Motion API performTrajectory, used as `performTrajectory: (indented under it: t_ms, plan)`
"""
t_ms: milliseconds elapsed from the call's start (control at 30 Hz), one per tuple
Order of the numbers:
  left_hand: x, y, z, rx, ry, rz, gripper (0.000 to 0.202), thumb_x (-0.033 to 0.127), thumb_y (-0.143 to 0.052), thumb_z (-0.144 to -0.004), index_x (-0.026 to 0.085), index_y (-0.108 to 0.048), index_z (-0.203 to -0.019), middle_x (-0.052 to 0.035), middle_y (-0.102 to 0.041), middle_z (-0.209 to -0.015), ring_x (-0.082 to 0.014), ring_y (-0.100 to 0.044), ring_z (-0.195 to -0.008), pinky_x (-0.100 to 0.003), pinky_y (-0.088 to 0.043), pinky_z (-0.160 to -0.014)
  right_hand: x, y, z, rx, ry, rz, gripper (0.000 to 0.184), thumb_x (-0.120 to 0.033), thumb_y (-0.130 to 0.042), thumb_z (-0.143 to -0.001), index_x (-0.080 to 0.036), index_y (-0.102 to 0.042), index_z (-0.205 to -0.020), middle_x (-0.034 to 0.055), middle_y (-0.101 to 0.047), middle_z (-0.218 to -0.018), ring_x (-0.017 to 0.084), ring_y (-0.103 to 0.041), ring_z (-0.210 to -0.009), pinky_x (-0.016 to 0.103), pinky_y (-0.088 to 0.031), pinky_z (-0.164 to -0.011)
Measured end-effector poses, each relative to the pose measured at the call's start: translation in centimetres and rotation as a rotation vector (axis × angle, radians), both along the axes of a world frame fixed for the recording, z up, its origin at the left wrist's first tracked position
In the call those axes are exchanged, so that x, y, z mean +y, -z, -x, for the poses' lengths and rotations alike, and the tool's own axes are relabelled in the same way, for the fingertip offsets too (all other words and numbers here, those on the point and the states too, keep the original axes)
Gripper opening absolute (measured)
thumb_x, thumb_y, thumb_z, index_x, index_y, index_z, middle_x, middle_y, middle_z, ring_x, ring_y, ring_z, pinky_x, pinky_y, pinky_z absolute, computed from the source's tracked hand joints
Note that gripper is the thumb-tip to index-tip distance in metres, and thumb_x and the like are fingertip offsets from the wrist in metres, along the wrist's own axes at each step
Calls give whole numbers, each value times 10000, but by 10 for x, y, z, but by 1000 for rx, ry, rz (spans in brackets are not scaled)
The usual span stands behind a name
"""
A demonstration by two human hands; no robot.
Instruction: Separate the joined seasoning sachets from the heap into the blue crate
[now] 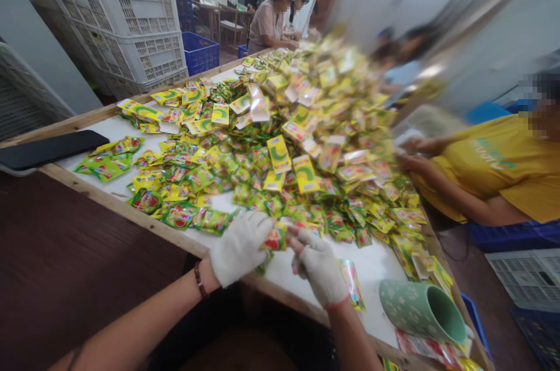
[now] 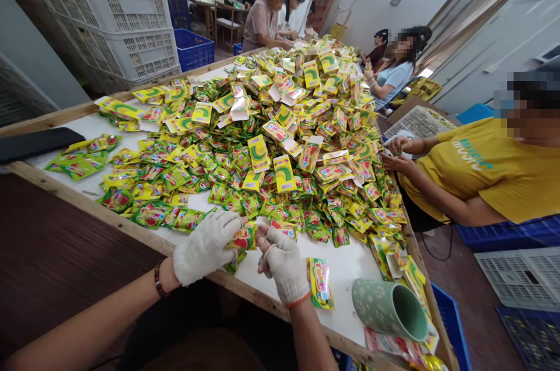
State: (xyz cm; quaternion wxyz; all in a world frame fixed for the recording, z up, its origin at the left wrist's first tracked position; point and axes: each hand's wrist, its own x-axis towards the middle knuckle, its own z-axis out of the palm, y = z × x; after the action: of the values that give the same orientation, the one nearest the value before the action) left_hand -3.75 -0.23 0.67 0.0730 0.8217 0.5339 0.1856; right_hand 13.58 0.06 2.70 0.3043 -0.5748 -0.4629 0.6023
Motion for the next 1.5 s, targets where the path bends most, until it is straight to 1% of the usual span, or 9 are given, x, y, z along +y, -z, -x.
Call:
performTrajectory:
  t_ms: [67, 200, 333, 533, 733, 833, 967, 1200, 1500]
  plan:
    - [-1, -2, -4, -27, -29, -14, 410, 211, -616, -734, 167, -560, -1138, -110, -608, -1087, -288, -543, -992, -450, -449, -862, -3, -2, -2, 84, -57, 59, 534, -500, -624, -744, -128, -602, -1126, -62, -496, -397, 82, -407, -319, 169, -215, -329]
    - [-6, -6, -17, -198, -24, 33, 336, 249, -627, -769, 175, -572, -1091, -93, -627, -1069, -263, -565, -991, -421, -463, -874, 0, -6, -11, -18, -202, -10, 295, -464, -622, -761, -171, -621, -787, -75, -466, -376, 66, -382, -295, 164, -218, -325]
    - [-8, -5, -28, -473, -12, 214, 196, 194, -539, -832, 198, -576, -1024, -59, -663, -966, -218, -604, -952, -367, -481, -871, 6, -10, -27, -218, -215, -275, 86, -273, -634, -732, -203, -684, -738, -19, -620, -594, 127, -548, -492, 220, -411, -441]
    - [-8, 16, -29, -894, -85, 413, 278, 181, -518, -816, 205, -507, -1092, -18, -658, -887, -155, -635, -830, -282, -519, -786, -12, 14, -36, -153, 194, -402, 236, -339, -673, -745, -214, -626, -940, 37, -676, -832, 168, -599, -678, 274, -493, -590]
    - [-4, 13, -25, -712, 75, 278, 155, 177, -521, -811, 202, -647, -898, -20, -667, -849, -159, -602, -793, -283, -485, -761, -23, 36, -34, -42, 207, -286, 329, -457, -716, -701, -193, -647, -886, 49, -674, -830, 202, -605, -759, 305, -506, -655]
    - [4, 6, -30, -739, 56, 376, 121, 214, -533, -810, 189, -651, -803, 0, -645, -750, -139, -576, -719, -251, -466, -689, -20, 31, -39, -128, 169, -340, 277, -467, -683, -736, -196, -647, -776, 12, -622, -686, 161, -538, -621, 269, -457, -562]
    - [13, 3, -38, -946, -22, 584, 270, 203, -592, -739, 183, -597, -1008, 24, -649, -802, -130, -577, -729, -235, -469, -674, -15, 26, -43, -104, 160, -341, 268, -460, -678, -743, -201, -639, -804, 8, -631, -695, 161, -551, -624, 262, -459, -554]
    - [11, 0, -31, -696, 13, 428, 165, 265, -546, -801, 184, -668, -726, 16, -615, -692, -127, -539, -693, -224, -409, -635, -15, 19, -45, -229, -22, -460, 267, -403, -573, -851, -217, -731, -957, 45, -712, -881, 221, -617, -814, 336, -501, -752]
    - [17, -2, -30, -779, 110, 508, 202, 298, -555, -816, 181, -717, -833, 22, -643, -718, -116, -554, -663, -208, -423, -613, -13, 7, -42, -260, -16, -374, 229, -393, -609, -818, -198, -731, -817, 19, -676, -714, 178, -589, -657, 267, -492, -567]
